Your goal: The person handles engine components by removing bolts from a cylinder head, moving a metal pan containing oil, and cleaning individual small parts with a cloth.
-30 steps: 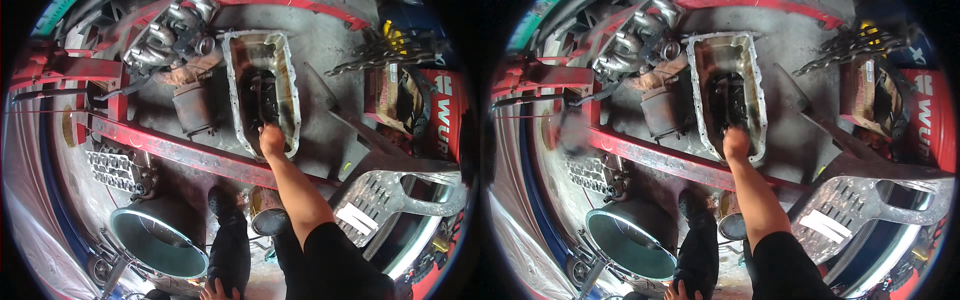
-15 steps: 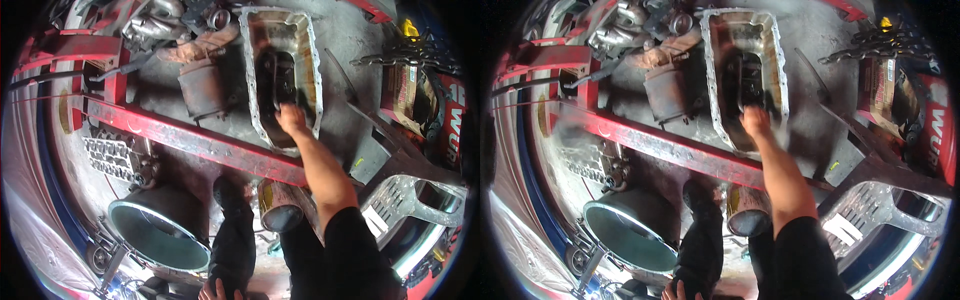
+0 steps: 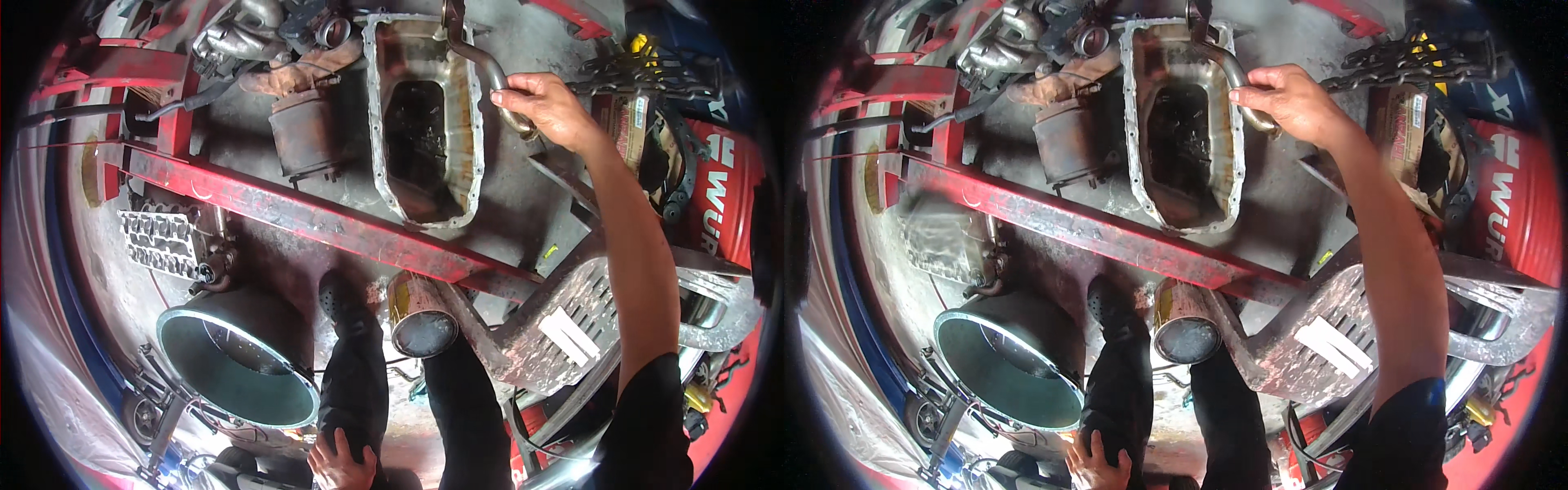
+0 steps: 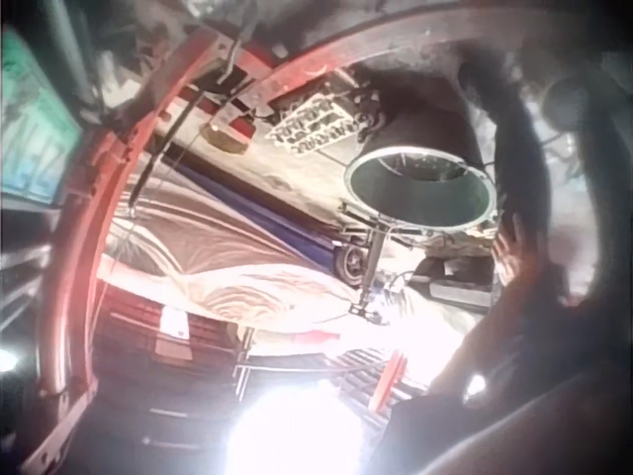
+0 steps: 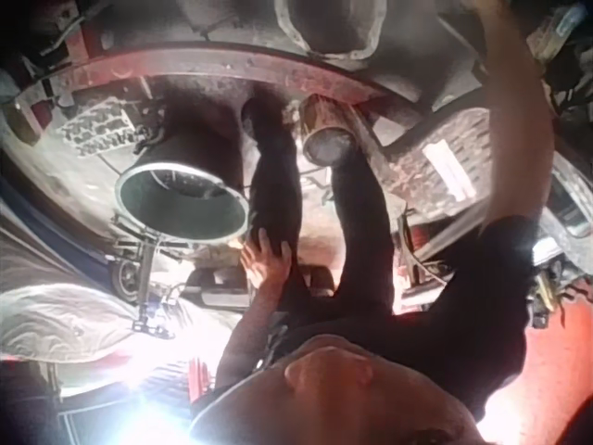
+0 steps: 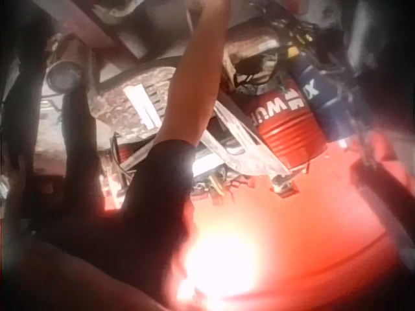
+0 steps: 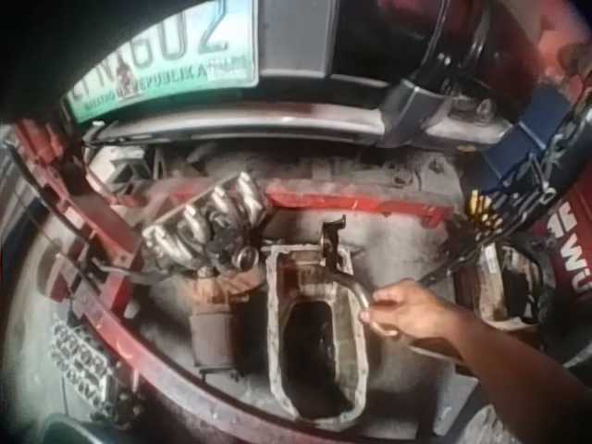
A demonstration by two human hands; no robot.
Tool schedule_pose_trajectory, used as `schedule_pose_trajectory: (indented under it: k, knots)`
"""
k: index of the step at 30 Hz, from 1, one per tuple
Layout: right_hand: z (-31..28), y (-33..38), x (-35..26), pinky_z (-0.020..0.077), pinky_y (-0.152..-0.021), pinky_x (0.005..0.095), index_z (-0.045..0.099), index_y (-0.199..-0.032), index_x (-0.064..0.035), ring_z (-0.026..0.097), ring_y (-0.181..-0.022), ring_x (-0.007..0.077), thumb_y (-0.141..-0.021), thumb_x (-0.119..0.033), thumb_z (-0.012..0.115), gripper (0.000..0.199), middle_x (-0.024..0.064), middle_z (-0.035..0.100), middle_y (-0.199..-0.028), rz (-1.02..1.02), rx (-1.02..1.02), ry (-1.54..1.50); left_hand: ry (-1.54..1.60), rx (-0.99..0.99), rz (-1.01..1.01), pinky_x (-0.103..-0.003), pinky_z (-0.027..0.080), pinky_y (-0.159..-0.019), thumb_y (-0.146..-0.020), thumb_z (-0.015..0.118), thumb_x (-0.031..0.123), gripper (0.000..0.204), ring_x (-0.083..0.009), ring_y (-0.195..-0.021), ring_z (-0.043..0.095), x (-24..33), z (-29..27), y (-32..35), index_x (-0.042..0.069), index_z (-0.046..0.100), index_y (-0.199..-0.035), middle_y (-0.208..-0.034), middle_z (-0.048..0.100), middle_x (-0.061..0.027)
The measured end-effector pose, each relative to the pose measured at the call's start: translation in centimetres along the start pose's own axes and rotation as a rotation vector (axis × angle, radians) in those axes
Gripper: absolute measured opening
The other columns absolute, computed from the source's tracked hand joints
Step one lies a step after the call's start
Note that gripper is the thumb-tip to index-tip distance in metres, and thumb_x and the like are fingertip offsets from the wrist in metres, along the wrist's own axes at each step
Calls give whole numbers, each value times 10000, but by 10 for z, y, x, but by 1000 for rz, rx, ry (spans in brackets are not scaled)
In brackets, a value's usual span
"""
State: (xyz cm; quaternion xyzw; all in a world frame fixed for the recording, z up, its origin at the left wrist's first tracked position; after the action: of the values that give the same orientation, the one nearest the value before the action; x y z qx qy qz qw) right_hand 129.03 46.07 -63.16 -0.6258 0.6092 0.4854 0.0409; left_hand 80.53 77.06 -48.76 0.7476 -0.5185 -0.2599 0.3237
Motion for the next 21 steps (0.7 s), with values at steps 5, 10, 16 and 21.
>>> schedule_pose_trajectory:
  k: [5, 10, 16, 21]
  knots:
    - [-7, 20, -2, 420, -621, 261, 680, -912, -4, 474, -662, 59, -912, -331, 710, 329, -40, 569, -734, -1, 45, -227, 1, 5, 1, -616, 433, -953, -817, 668, 418, 625, -508, -1184, 498, -1, 7, 4, 50, 576, -1313, -1312, 500, -317]
    - [-6, 30, 9, 406, -602, 264, 687, -899, -28, 466, -653, 57, -912, -325, 711, 298, -48, 556, -715, 49, 77, -215, 0, -6, 16, -621, 428, -963, -822, 666, 422, 624, -519, -1212, 482, -2, 9, 5, 50, 577, -1315, -1326, 491, -322]
    - [18, 28, 32, 319, -597, 224, 706, -992, -37, 391, -665, 33, -900, -294, 717, 274, -81, 528, -747, 39, 59, -616, 1, -84, -37, -622, 431, -970, -818, 668, 415, 626, -528, -1264, 433, -1, 9, 4, 58, 577, -1324, -1339, 476, -335]
    - [45, 46, 42, 335, -645, 226, 714, -1101, -53, 415, -694, 52, -916, -265, 657, 287, -71, 536, -785, 35, 42, -871, -8, -61, -24, -624, 408, -998, -813, 664, 423, 633, -528, -1254, 434, 1, 8, 3, 59, 578, -1323, -1312, 492, -330]
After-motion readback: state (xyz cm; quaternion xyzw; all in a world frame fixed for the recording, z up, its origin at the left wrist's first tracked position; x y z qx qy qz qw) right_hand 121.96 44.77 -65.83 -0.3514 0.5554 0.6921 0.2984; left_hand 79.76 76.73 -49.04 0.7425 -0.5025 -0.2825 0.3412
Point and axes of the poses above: each hand's wrist, its own y-axis away from the middle knuckle, its own z-axis out of the palm, x = y × z, the point moved 7 cm from there along -y, towards the middle knuckle
